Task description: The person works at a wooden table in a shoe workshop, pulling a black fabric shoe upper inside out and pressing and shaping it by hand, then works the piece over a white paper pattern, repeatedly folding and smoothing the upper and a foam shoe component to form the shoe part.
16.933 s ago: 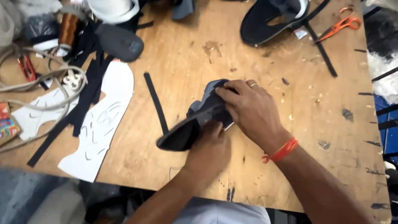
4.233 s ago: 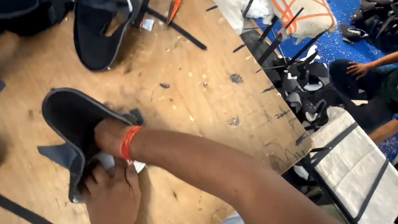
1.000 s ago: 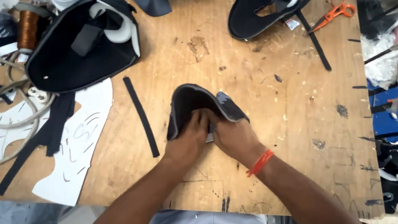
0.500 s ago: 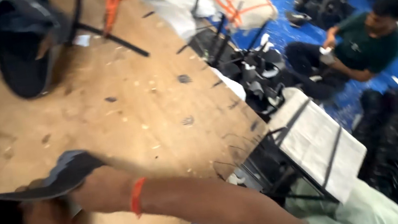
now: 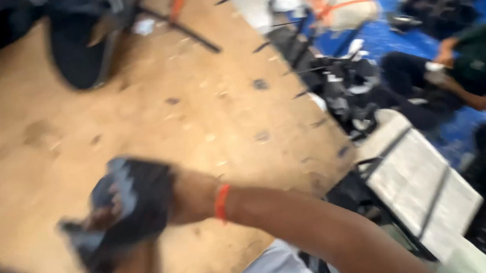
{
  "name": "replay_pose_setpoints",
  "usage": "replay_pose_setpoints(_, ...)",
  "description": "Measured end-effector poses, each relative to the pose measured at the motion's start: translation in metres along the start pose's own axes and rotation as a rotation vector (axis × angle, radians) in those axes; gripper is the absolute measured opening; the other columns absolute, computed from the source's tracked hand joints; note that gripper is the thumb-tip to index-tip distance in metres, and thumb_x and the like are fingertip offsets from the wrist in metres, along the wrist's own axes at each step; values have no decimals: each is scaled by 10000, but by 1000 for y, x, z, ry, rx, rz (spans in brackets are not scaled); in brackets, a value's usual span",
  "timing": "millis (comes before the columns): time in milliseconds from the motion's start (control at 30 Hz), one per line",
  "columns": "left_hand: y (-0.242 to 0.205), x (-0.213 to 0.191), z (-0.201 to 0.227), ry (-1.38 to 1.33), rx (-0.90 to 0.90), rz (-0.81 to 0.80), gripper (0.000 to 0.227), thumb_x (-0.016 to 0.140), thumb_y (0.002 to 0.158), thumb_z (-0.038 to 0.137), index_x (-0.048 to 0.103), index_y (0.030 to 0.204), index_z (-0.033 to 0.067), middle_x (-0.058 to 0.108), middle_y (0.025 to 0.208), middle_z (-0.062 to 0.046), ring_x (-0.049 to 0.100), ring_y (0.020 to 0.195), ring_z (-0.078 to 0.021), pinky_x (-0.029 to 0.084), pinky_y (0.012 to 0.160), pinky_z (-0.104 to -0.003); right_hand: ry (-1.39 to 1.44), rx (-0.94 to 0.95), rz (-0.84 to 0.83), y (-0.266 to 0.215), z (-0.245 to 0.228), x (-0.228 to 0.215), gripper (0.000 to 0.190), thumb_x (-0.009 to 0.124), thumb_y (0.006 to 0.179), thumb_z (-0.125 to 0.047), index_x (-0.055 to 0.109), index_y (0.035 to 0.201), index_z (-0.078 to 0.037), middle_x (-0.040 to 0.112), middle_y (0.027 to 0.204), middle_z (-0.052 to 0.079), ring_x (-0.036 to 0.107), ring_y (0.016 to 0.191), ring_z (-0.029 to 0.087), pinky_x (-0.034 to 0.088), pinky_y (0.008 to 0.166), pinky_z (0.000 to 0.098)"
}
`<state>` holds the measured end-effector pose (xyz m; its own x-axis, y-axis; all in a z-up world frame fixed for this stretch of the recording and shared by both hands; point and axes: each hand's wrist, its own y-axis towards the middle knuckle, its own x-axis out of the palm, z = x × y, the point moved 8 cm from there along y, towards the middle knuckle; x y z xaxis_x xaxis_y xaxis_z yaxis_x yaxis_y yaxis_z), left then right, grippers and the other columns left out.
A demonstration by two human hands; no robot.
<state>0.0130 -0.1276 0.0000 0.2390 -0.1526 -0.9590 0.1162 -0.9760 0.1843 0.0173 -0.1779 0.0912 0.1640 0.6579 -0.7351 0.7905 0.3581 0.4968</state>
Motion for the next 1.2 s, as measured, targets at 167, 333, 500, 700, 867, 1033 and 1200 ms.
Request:
replay_pose_setpoints(167,-42,-25,-18,218,-199,-150,496,543,816,50,608,1275,-124,692,1214,-298,723,993,-319,572,814,-407,-39,22,-34,24,-22,-11,443,612,885,-53,683,1307,-166,636,1395,93,526,1419,315,354,1263,512)
replay_pose_setpoints(333,-72,-25,-32,71,-333,-283,481,534,850,34,611,1300,-120,723,1132,-289,757,862,-294,595,675,-385,216,555,204,25,5,3,387,548,944,18,685,1285,-103,701,1332,121,649,1261,271,520,1074,387)
replay_pose_setpoints(500,-74,-30,-30,-240,-378,-296,446,524,916,38,611,1336,-83,756,1006,-202,764,720,-253,586,517,-381,-50,145,94,6,22,54,277,600,869,6,699,1118,-63,722,1204,142,685,1158,304,542,1018,412)
replay_pose_setpoints(700,-76,12,-20,-147,-308,-311,308,540,885,71,653,1160,-10,729,1092,-234,746,717,-241,593,535,-365,163,591,263,15,32,31,240,556,912,35,759,930,-91,807,965,87,776,929,205,605,864,303)
replay_pose_setpoints(867,-63,-30,-42,-155,-330,-162,480,530,859,45,595,1307,-115,698,1126,-310,752,719,-255,596,508,-347,376,533,311,33,11,-14,407,518,924,52,651,1279,-96,768,1173,82,746,1098,235,563,979,321)
replay_pose_setpoints(1033,-70,-13,-40,-174,-337,-181,421,507,917,70,606,1311,-44,723,1071,-238,747,801,-276,607,639,-408,-302,244,76,2,4,14,402,586,860,-12,679,1242,-94,698,1240,127,646,1174,363,469,982,508)
replay_pose_setpoints(1200,-67,-55,-39,62,-231,240,429,530,812,95,651,1199,-45,741,1087,-248,754,944,-325,607,912,-438,-168,51,166,32,-4,8,458,572,808,-36,670,1254,-59,636,1314,142,580,1298,380,487,1113,475)
